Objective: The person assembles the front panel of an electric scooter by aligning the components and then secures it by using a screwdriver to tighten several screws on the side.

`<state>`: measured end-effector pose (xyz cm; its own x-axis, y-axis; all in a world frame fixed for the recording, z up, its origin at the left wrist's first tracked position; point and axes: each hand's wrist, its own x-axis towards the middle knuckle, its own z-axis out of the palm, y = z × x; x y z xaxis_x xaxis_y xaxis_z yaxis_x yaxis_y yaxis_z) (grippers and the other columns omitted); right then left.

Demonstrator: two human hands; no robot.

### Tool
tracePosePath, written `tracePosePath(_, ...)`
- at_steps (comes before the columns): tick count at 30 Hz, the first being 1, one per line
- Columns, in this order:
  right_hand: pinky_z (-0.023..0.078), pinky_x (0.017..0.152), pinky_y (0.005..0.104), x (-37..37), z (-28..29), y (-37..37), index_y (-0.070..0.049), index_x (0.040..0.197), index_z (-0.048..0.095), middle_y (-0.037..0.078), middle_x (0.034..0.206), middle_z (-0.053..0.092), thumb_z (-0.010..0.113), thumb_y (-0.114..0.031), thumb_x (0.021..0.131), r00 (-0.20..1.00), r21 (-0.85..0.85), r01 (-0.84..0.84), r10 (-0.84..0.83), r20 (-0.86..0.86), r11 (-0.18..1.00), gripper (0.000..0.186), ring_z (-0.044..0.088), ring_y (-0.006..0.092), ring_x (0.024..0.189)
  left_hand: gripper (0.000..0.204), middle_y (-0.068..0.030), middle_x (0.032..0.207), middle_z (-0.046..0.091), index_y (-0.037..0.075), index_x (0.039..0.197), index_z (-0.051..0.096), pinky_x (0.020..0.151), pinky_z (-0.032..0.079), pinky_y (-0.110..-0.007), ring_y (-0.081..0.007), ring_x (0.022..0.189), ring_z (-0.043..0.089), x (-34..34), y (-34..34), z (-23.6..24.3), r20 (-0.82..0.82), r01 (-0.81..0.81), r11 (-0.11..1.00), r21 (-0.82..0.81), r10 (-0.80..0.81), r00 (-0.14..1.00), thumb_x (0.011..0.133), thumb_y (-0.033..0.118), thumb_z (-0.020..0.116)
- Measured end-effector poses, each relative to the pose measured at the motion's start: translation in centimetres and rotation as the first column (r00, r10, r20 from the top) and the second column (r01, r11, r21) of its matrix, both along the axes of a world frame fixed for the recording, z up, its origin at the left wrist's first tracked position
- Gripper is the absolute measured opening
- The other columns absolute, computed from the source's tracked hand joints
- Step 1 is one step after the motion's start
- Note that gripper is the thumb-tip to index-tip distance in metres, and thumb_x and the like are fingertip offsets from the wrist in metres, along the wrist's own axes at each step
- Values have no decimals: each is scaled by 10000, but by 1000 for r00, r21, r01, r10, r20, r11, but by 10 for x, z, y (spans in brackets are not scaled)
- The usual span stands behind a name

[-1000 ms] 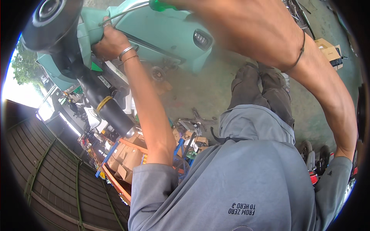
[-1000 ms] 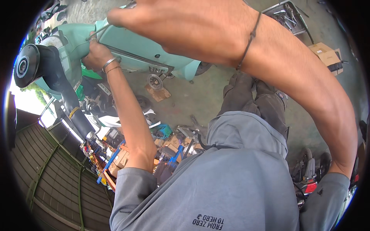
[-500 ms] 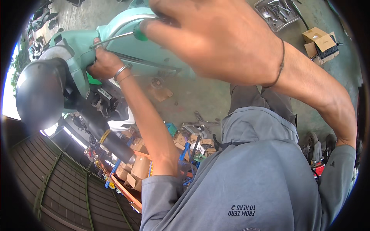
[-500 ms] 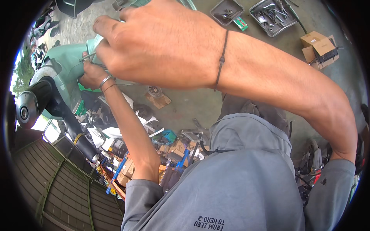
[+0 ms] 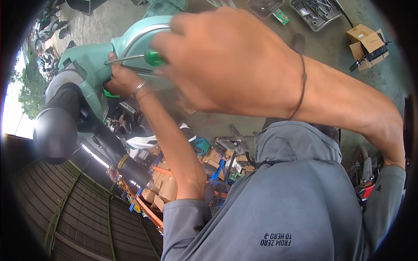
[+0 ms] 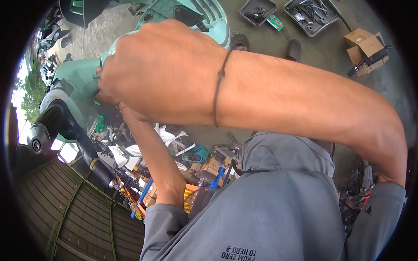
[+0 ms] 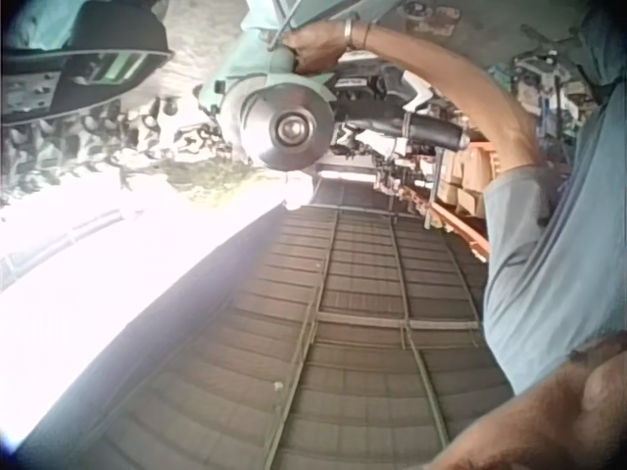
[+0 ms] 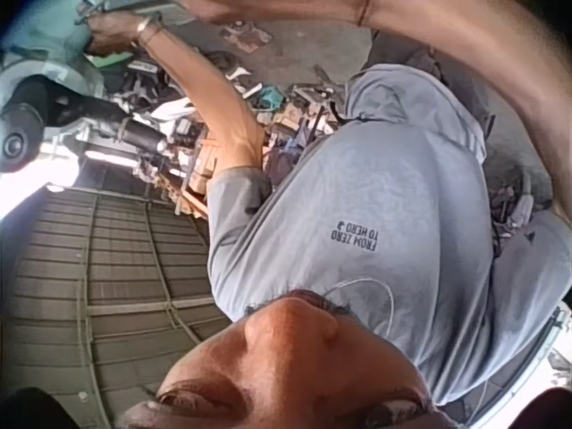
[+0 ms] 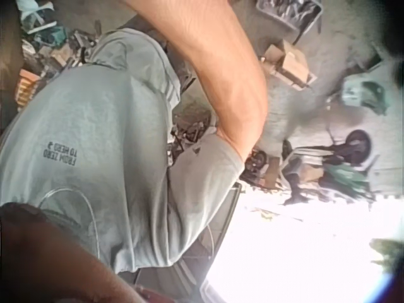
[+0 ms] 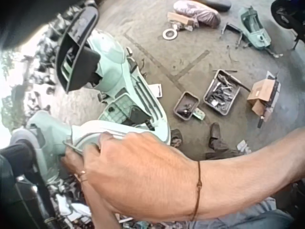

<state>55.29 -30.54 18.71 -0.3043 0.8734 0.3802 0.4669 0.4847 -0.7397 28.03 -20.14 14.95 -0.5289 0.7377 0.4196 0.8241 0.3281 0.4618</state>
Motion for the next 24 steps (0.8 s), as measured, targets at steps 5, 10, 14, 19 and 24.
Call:
tracePosePath(5, 517, 509, 340, 6, -2, 12, 12, 828, 639, 168, 687, 634, 590, -332, 905, 738, -738, -423, -273, -617, 525, 355, 666, 248, 607, 559, -223, 879, 714, -115, 889, 699, 745, 529, -435, -348, 802, 689, -4, -4, 3, 16, -13, 1000, -7, 13, 1000, 728, 415, 777)
tracePosePath(10, 542, 604, 430, -17, -14, -7, 35, 835, 647, 170, 709, 643, 577, -314, 916, 955, 176, 259, -225, -193, 950, 366, 679, 342, 689, 574, -239, 919, 703, -131, 912, 684, 766, 520, -447, -359, 831, 677, 15, -5, 7, 11, 47, 998, 42, -47, 999, 723, 402, 782)
tracePosePath(14, 533, 591, 398, 1, 5, 9, 18, 820, 664, 140, 701, 646, 539, -374, 922, 817, -728, -277, -246, -522, 628, 423, 669, 280, 655, 584, -250, 948, 694, -139, 924, 672, 781, 513, -456, -370, 853, 667, 15, -7, 11, 0, 40, 998, 54, -40, 999, 717, 394, 789)
tracePosePath(19, 530, 595, 388, -7, 12, 0, 61, 852, 656, 164, 701, 653, 553, -339, 892, 838, -694, -303, -165, -521, 654, 415, 661, 298, 635, 584, -257, 948, 685, -131, 919, 667, 785, 506, -465, -384, 862, 660, 61, -15, 19, -142, -56, 998, 43, 61, 988, 705, 395, 806)
tracePosePath(24, 532, 587, 375, -21, 19, -15, 67, 904, 651, 172, 732, 659, 584, -236, 858, 998, -177, 0, 11, 57, 984, 314, 663, 305, 655, 555, -255, 916, 686, -115, 905, 680, 770, 505, -471, -386, 837, 660, 42, -10, 25, -14, -38, 999, 34, 38, 999, 704, 385, 810)
